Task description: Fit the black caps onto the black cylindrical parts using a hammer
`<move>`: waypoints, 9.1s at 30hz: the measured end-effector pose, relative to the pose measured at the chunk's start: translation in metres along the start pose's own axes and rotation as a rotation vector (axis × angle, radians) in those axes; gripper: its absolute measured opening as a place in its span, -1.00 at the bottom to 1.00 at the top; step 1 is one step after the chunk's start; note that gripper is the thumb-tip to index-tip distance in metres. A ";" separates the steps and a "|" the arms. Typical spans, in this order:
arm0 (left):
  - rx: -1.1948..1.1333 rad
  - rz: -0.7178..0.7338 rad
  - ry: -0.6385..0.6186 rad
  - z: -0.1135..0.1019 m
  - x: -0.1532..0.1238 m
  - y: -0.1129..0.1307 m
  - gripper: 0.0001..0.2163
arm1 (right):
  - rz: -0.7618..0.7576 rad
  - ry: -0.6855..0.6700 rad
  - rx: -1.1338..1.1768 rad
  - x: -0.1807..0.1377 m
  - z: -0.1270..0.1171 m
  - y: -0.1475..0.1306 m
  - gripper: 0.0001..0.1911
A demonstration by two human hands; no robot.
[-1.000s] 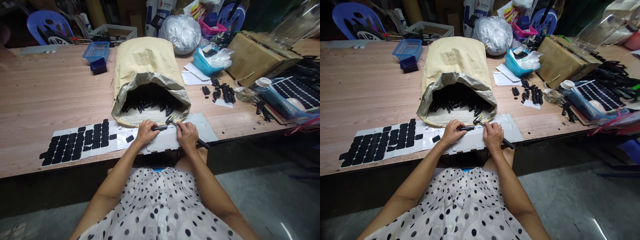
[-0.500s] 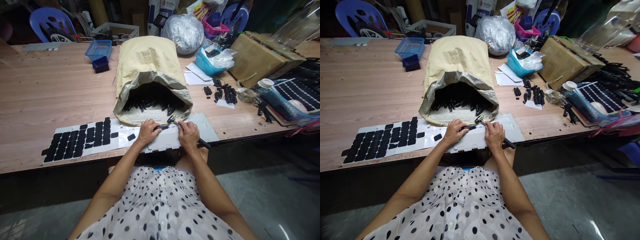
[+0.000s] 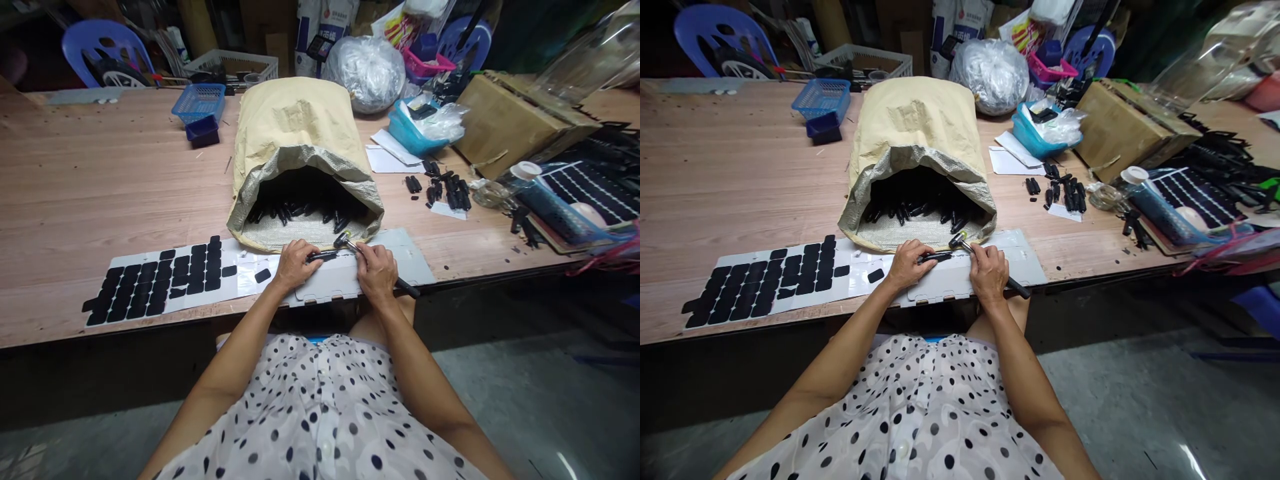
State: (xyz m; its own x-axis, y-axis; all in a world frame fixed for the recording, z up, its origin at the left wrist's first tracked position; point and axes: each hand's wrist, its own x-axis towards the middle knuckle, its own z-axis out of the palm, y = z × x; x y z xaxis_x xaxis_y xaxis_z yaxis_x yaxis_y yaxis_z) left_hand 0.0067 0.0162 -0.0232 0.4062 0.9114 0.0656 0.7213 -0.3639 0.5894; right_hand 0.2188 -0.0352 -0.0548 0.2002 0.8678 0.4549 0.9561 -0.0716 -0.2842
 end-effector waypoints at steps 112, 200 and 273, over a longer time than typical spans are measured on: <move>-0.324 -0.016 -0.854 0.015 -0.091 0.024 -0.77 | 0.000 -0.009 -0.004 0.002 -0.002 0.000 -0.69; -0.113 -0.021 0.057 0.003 0.005 0.004 -0.87 | 0.015 0.009 -0.030 0.001 -0.002 -0.001 -0.68; -0.102 -0.024 0.044 0.005 0.005 0.003 -0.86 | 0.003 0.105 0.088 0.000 -0.007 0.004 -0.70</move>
State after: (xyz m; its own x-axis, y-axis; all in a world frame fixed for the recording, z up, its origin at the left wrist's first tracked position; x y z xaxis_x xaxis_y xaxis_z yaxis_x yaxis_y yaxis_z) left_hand 0.0138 0.0189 -0.0254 0.3623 0.9282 0.0845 0.6692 -0.3222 0.6696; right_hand 0.2241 -0.0392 -0.0498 0.2287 0.8108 0.5389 0.9338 -0.0263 -0.3568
